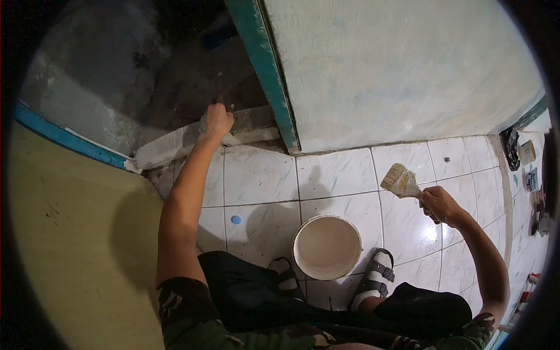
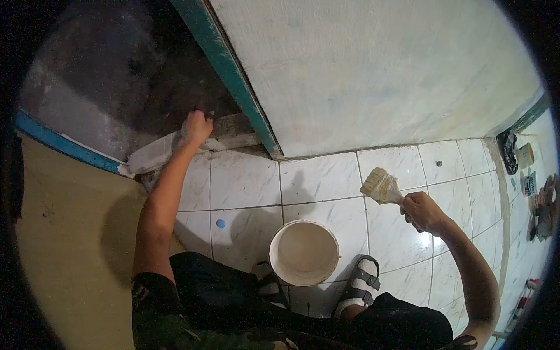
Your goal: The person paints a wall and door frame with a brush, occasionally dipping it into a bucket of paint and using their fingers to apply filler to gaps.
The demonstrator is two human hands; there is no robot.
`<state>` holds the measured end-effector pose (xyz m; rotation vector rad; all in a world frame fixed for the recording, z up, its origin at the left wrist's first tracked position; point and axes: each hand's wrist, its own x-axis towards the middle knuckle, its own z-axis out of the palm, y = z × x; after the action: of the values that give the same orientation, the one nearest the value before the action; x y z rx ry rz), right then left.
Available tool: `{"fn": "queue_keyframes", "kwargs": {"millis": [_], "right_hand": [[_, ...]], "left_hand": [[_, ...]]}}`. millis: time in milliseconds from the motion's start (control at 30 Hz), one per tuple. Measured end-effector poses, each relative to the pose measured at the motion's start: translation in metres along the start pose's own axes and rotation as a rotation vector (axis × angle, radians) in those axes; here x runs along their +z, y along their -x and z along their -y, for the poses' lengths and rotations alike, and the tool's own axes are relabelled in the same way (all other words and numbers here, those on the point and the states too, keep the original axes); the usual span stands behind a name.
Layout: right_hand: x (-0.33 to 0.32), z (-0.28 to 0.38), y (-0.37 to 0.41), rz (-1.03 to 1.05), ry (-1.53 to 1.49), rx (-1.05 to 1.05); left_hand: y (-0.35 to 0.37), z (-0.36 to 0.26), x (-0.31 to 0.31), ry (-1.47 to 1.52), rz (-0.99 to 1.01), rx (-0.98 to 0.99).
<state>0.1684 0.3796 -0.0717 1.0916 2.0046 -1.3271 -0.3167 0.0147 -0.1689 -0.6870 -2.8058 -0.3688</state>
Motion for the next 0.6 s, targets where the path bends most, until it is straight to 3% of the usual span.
{"fn": "queue_keyframes", "kwargs": {"millis": [100, 233, 300, 433, 600], "right_hand": [[-0.002, -0.002, -0.001, 0.015, 0.008, 0.005], [-0.002, -0.002, -0.001, 0.012, -0.004, -0.006], [-0.003, -0.007, -0.005, 0.016, -0.009, -0.003], [-0.002, -0.006, -0.006, 0.015, 0.001, -0.002], [-0.002, -0.005, -0.008, 0.020, 0.007, 0.018]], "left_hand": [[0.010, 0.030, 0.041, 0.012, -0.096, 0.167], [0.027, 0.056, 0.058, 0.083, -0.115, 0.134], [0.027, 0.076, 0.061, 0.054, 0.039, 0.103], [0.028, 0.091, 0.056, -0.043, 0.115, 0.057], [0.031, 0.086, 0.044, 0.143, 0.229, -0.072]]}}
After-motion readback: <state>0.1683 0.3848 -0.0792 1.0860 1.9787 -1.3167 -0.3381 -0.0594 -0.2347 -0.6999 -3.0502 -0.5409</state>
